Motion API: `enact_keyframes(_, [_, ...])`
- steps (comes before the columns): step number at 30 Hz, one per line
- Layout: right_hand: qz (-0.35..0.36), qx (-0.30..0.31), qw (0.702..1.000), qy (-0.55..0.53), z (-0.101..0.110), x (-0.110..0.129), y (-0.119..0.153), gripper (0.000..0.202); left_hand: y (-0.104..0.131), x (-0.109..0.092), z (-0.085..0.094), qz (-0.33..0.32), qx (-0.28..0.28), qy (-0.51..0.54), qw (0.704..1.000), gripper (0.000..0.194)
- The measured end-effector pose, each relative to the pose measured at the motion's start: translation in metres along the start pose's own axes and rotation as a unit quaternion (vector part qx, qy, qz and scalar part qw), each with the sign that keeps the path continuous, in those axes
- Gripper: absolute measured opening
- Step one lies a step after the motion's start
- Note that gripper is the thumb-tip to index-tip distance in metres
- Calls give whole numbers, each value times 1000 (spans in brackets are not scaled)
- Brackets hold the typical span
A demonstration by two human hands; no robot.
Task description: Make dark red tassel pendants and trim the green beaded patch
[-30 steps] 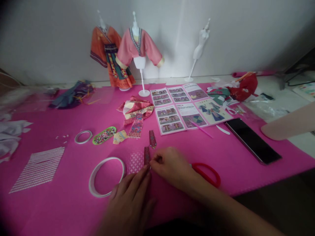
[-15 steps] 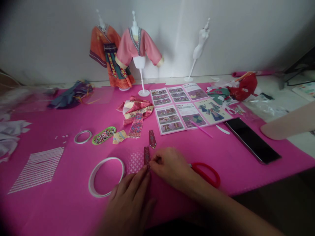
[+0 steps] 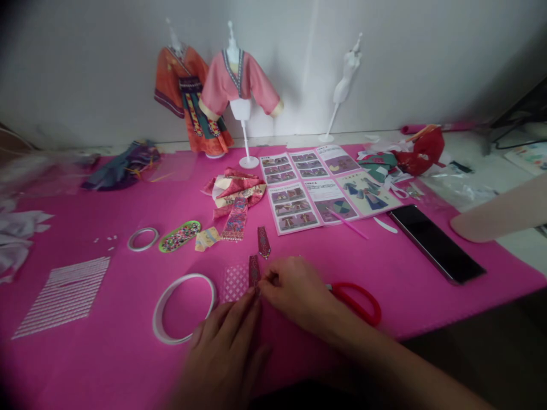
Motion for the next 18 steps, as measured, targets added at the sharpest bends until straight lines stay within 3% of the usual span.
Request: enact_keyframes(18, [5,-5,1000,4,1,1,0,18,-1,0,3,-4,6,3,1000,45])
Point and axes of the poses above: each hand's wrist, its own y-axis away from the middle knuckle, its own z-axis out of the back of the hand, x = y × z, the point moved 3 cm from there along -y, towards the middle knuckle, and after that the axes turned 9 degrees about -x, right-handed, at the moved point
